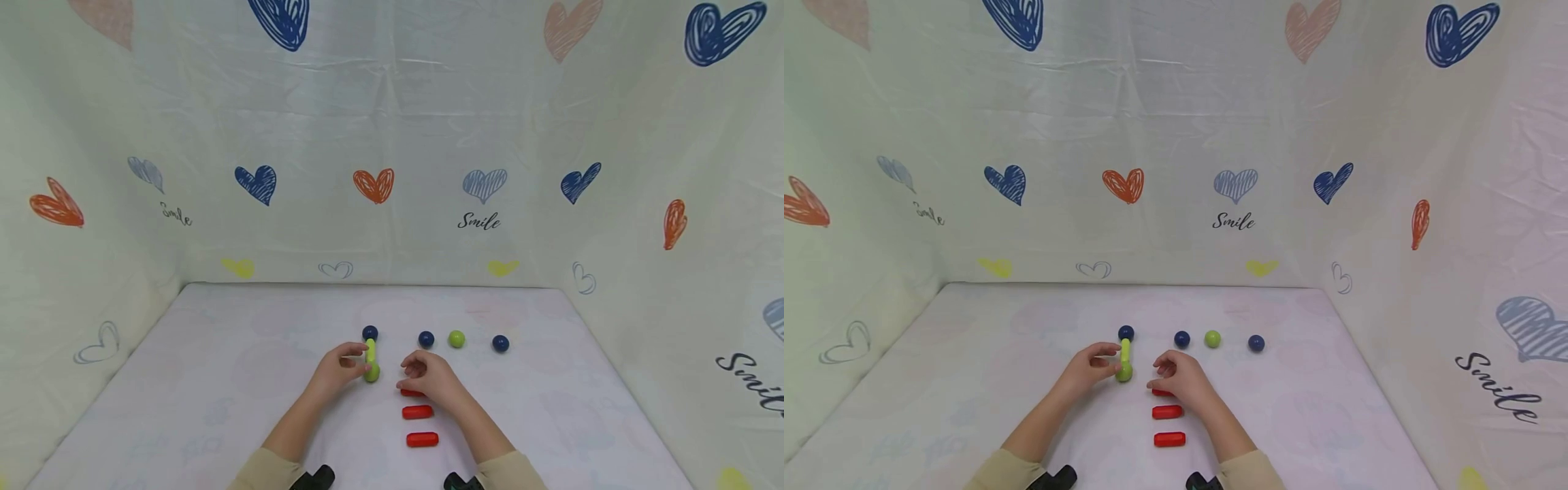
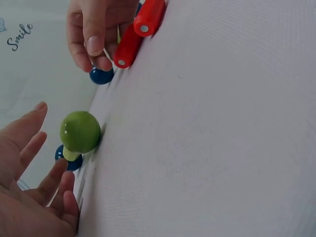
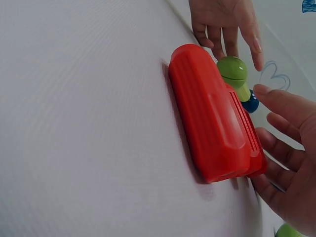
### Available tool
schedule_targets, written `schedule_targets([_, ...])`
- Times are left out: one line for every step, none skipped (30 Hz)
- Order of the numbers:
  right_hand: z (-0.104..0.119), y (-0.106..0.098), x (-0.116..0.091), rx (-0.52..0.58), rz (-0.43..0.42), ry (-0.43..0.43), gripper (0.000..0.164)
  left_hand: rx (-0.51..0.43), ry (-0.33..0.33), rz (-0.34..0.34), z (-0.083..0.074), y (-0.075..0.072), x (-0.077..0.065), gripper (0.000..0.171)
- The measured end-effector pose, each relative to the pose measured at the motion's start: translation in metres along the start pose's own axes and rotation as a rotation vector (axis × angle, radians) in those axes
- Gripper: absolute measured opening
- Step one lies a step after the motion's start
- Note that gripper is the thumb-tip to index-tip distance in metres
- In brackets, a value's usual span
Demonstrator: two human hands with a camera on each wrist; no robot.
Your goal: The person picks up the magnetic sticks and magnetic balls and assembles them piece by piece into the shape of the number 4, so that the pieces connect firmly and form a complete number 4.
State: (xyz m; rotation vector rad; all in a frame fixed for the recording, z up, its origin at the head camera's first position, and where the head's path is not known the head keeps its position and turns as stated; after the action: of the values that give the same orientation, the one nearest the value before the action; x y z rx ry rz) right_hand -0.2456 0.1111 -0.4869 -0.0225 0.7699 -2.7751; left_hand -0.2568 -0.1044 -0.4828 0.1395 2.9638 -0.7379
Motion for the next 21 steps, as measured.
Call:
schedule_targets([0.0, -0.001, -0.001, -0.002, 0.003, -0.005, 0.03, -0.001, 0.006, -0.001, 0.001, 0.001, 0.0, 0.041])
schedule_targets([-0.001, -0.002, -0.001, -0.004, 0.006, -0.007, 0.03, -0.001, 0.014, -0.002, 0.001, 0.001, -0.001, 0.041])
schedule_targets([-0.001, -0.002, -0.002, -0.003, 0.01, -0.007, 0.03, -0.001, 0.021, -0.003, 0.002, 0.002, -0.001, 0.041])
schedule_targets([-0.002, -0.003, -0.002, -0.005, 0.013, -0.007, 0.03, 0.002, 0.027, -0.005, 0.002, 0.003, -0.002, 0.041])
schedule_targets([-0.002, -0.004, -0.003, -0.009, 0.014, -0.008, 0.03, 0.001, 0.035, -0.007, 0.003, 0.003, -0.002, 0.04])
schedule_targets([-0.003, -0.005, -0.003, -0.014, 0.017, -0.006, 0.03, 0.004, 0.04, -0.01, 0.003, 0.004, -0.002, 0.04])
schedule_targets([-0.003, -0.005, -0.004, -0.018, 0.02, -0.004, 0.03, 0.005, 0.043, -0.013, 0.003, 0.004, -0.002, 0.04])
schedule_targets([-0.004, -0.006, -0.004, -0.023, 0.024, -0.001, 0.03, 0.008, 0.04, -0.018, 0.003, 0.005, -0.002, 0.04])
schedule_targets([-0.004, -0.006, -0.004, -0.029, 0.027, 0.003, 0.031, 0.012, 0.037, -0.022, 0.004, 0.006, -0.002, 0.04])
schedule_targets([-0.004, -0.007, -0.005, -0.035, 0.03, 0.005, 0.031, 0.019, 0.032, -0.026, 0.004, 0.007, -0.002, 0.04])
schedule_targets([-0.004, -0.007, -0.005, -0.043, 0.035, 0.011, 0.031, 0.02, 0.027, -0.03, 0.004, 0.007, -0.002, 0.04])
schedule_targets([-0.004, -0.008, -0.005, -0.05, 0.041, 0.017, 0.031, 0.026, 0.022, -0.035, 0.003, 0.008, -0.002, 0.041])
schedule_targets([-0.004, -0.008, -0.006, -0.056, 0.046, 0.023, 0.031, 0.031, 0.019, -0.038, 0.003, 0.009, -0.002, 0.041])
schedule_targets([-0.005, -0.009, -0.006, -0.064, 0.05, 0.029, 0.03, 0.036, 0.015, -0.041, 0.003, 0.01, -0.002, 0.041])
schedule_targets([-0.005, -0.009, -0.006, -0.069, 0.054, 0.033, 0.03, 0.042, 0.015, -0.044, 0.004, 0.011, -0.001, 0.041])
schedule_targets([-0.005, -0.01, -0.007, -0.073, 0.059, 0.037, 0.03, 0.043, 0.007, -0.046, 0.004, 0.012, -0.001, 0.041])
schedule_targets([-0.005, -0.011, -0.007, -0.077, 0.065, 0.04, 0.029, 0.044, 0.001, -0.047, 0.005, 0.013, -0.001, 0.041])
schedule_targets([-0.006, -0.011, -0.008, -0.077, 0.072, 0.04, 0.029, 0.046, -0.002, -0.049, 0.005, 0.014, -0.001, 0.04])
schedule_targets([-0.006, -0.011, -0.008, -0.078, 0.078, 0.038, 0.029, 0.049, -0.011, -0.051, 0.005, 0.015, -0.001, 0.04])
schedule_targets([-0.007, -0.011, -0.008, -0.078, 0.085, 0.037, 0.029, 0.049, -0.018, -0.054, 0.006, 0.015, -0.001, 0.04])
schedule_targets([-0.007, -0.012, -0.008, -0.075, 0.093, 0.035, 0.028, 0.052, -0.024, -0.057, 0.006, 0.016, -0.001, 0.04])
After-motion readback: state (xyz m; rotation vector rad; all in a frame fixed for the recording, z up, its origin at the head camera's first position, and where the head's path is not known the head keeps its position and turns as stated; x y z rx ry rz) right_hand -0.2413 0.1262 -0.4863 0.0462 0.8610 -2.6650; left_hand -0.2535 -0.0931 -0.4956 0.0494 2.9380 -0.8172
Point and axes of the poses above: each hand's wrist, its own x-axis towards the middle knuckle, its own y-axis out of the palm, z = x × y, the point moved 3 cm from there along x, towards the middle knuckle, and after that the axes turned 2 degrees about x, right-handed, at the moved point
